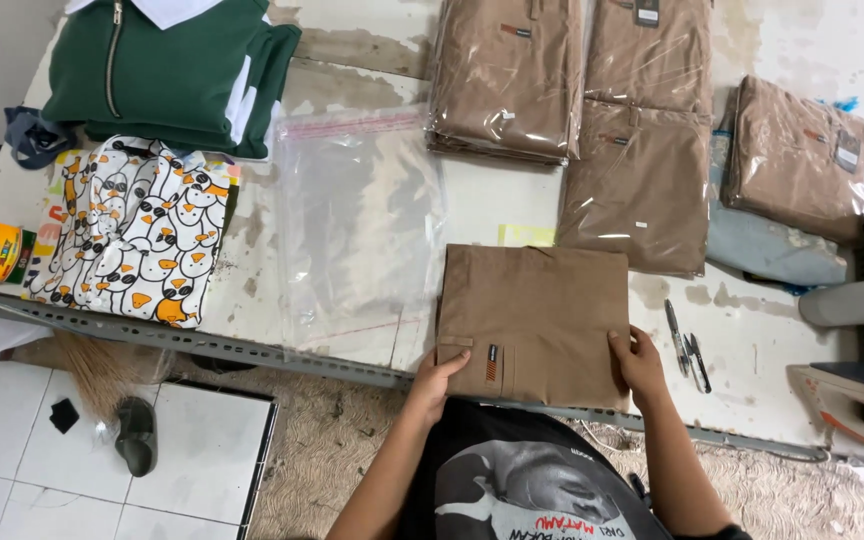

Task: Folding brown trousers and placing them into clear plastic bags for final packaging.

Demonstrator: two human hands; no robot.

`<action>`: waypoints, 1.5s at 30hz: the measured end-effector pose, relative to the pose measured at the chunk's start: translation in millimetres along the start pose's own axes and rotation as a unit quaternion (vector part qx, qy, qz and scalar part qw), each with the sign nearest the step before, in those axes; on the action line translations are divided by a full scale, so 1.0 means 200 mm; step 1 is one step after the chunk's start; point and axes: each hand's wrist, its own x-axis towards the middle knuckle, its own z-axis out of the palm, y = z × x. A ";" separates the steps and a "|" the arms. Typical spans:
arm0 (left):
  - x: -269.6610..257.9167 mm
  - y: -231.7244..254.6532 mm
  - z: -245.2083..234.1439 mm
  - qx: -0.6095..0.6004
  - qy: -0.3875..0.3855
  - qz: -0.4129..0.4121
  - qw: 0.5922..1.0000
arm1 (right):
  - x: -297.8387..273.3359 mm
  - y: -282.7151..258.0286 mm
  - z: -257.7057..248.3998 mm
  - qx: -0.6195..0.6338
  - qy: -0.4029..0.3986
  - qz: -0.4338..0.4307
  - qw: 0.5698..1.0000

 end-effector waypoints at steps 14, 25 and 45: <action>-0.34 0.17 0.13 0.244 -0.255 0.276 0.894 | 0.20 -0.97 0.16 -0.190 -0.258 -0.520 0.792; -0.15 0.24 -0.19 0.165 -0.203 0.168 0.950 | 0.37 -0.60 0.36 -0.270 -0.205 -0.251 0.907; 0.35 0.22 -0.44 0.441 0.080 0.351 0.822 | 0.50 -0.09 -0.10 -0.273 -0.091 -0.170 0.943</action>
